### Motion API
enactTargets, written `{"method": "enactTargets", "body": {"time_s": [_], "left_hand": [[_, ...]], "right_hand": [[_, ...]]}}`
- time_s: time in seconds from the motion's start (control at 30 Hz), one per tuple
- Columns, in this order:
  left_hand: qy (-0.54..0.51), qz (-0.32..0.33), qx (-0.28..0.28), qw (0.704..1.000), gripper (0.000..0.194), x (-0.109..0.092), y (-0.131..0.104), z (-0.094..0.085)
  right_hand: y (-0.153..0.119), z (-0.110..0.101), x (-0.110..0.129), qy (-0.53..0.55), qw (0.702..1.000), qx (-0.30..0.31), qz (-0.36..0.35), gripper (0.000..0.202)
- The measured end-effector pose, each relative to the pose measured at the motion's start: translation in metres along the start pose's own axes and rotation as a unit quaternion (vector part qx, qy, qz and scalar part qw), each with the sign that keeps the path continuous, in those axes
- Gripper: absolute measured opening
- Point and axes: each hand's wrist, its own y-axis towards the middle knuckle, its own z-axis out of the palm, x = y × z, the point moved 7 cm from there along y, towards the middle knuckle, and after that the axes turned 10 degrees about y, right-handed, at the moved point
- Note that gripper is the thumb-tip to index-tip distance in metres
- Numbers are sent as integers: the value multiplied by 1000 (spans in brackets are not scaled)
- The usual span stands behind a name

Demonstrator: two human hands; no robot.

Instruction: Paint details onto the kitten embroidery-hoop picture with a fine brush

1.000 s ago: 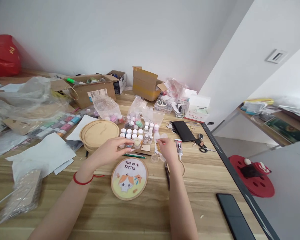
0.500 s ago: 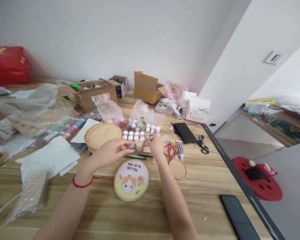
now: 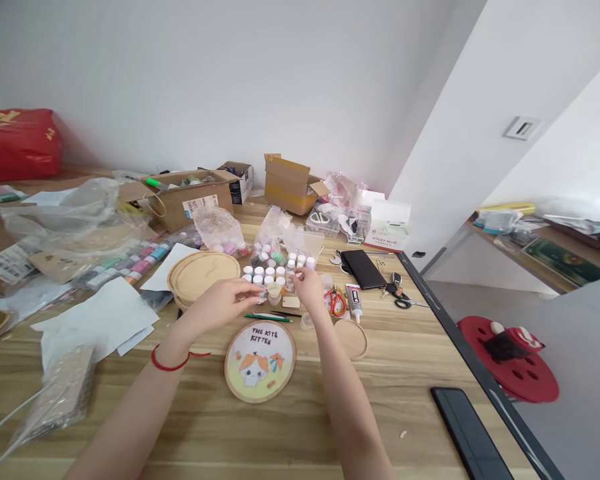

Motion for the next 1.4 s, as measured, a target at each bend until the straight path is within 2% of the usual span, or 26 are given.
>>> {"method": "enactTargets", "body": {"time_s": [0.1, 0.2, 0.3, 0.43, 0.5, 0.57, 0.7, 0.77, 0.87, 1.03, 1.1, 1.3, 1.4], "left_hand": [[-27, -50, -45, 997, 43, 10, 11, 6], [-106, -55, -50, 992, 66, 4, 19, 14], [-174, -20, -22, 984, 56, -16, 20, 16], [-174, -19, -32, 984, 46, -34, 14, 7], [-179, -31, -52, 982, 46, -36, 12, 4], [-226, -39, -49, 972, 45, -37, 11, 7], [-382, -46, 18, 923, 47, -41, 14, 22], [-431, -50, 36, 900, 47, -43, 14, 24], [-479, -53, 40, 875, 48, -45, 14, 21], [-520, -83, 36, 849, 49, -45, 12, 19], [-518, -86, 40, 850, 48, -46, 12, 20], [-472, -94, 49, 875, 49, -45, 14, 23], [-398, -82, 42, 913, 45, -42, 14, 20]], "right_hand": [[-13, -13, 19, 66, 998, 16, -10, 35], [-30, -29, 42, 129, 991, 38, -15, 46], [-48, -41, 62, 270, 960, 74, -20, 45], [-62, -57, 70, 373, 926, 48, -27, 36], [-66, -58, 69, 388, 920, 41, -31, 38], [-69, -57, 67, 393, 918, 42, -28, 42], [-71, -47, 65, 393, 913, 107, -9, 30], [-73, -45, 64, 401, 906, 133, 4, 26], [-74, -48, 65, 403, 906, 129, 7, 24], [-76, -48, 72, 376, 918, 115, -43, 22], [-75, -45, 71, 378, 918, 110, -49, 23], [-72, -32, 62, 382, 913, 137, -23, 33], [-70, -36, 61, 374, 920, 115, -26, 30]]}}
